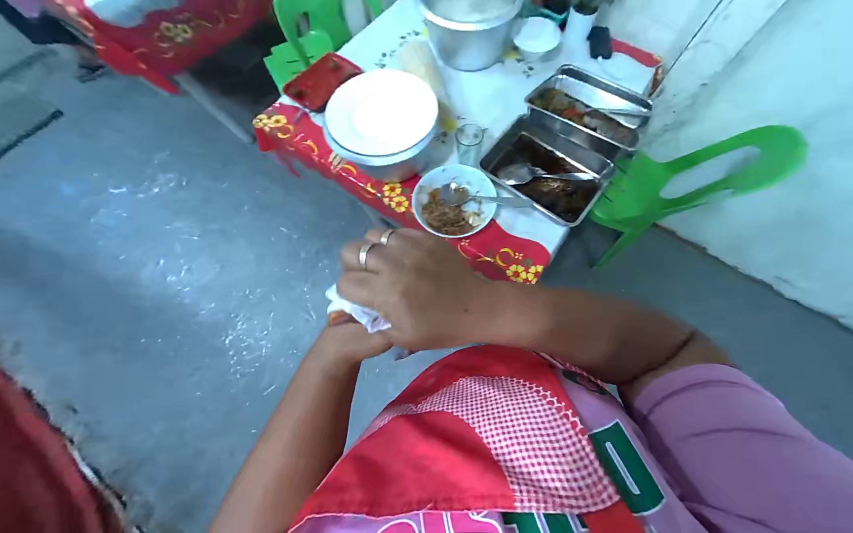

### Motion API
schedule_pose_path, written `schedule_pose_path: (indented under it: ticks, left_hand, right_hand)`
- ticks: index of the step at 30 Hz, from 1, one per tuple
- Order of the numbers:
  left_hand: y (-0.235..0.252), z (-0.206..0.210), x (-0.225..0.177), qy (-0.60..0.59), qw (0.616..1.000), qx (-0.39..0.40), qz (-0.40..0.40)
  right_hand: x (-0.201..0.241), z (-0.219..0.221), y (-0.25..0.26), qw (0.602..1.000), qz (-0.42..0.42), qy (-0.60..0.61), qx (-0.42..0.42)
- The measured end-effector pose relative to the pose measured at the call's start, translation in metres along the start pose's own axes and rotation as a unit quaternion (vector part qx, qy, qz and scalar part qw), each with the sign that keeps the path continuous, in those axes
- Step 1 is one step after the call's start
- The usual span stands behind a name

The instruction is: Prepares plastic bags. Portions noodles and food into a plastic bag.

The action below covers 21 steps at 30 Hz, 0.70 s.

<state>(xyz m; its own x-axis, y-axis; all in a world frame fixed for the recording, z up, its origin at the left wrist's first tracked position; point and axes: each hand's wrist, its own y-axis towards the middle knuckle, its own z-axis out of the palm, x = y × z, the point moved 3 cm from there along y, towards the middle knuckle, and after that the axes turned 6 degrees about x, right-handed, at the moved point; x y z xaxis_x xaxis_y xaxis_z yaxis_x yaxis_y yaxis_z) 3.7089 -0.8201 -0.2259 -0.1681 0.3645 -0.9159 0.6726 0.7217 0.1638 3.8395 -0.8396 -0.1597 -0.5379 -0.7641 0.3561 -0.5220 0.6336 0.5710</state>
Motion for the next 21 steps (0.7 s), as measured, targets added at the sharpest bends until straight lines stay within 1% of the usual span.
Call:
schedule_pose_path:
  ticks: [2,4,5,7,8,10,14,17,19,21]
  left_hand:
    - [0.011,0.023,0.014,0.085,0.995,0.017,-0.043]
    - [0.025,0.052,0.032,0.125,0.99,0.026,-0.066]
    - [0.031,0.065,0.041,0.13,0.99,0.002,-0.056]
    - [0.045,0.087,0.051,0.103,0.993,-0.06,-0.012]
    - [0.052,0.099,0.054,0.08,0.994,-0.076,-0.001]
    - [0.072,0.122,0.062,0.046,0.995,-0.093,-0.007]
    - [0.109,0.159,0.078,0.024,0.99,-0.121,-0.063]
    - [0.132,0.179,0.092,0.07,0.984,-0.132,-0.102]
    - [0.146,0.191,0.105,0.108,0.979,-0.13,-0.115]
    - [0.16,0.201,0.116,0.115,0.979,-0.123,-0.116]
  right_hand:
    - [-0.018,-0.014,-0.013,0.999,-0.02,0.027,-0.017]
    - [-0.037,-0.037,-0.022,0.997,-0.019,0.059,-0.045]
    - [-0.048,-0.047,-0.026,0.995,-0.019,0.073,-0.064]
    - [-0.072,-0.061,-0.035,0.99,-0.014,0.111,-0.088]
    - [-0.085,-0.066,-0.041,0.987,-0.001,0.136,-0.081]
    - [-0.114,-0.074,-0.053,0.98,0.036,0.19,-0.043]
    - [-0.171,-0.086,-0.083,0.964,0.099,0.248,-0.004]
    - [-0.2,-0.088,-0.105,0.952,0.144,0.268,0.023]
    - [-0.215,-0.086,-0.118,0.945,0.17,0.277,0.026]
    - [-0.228,-0.083,-0.13,0.942,0.189,0.276,0.025]
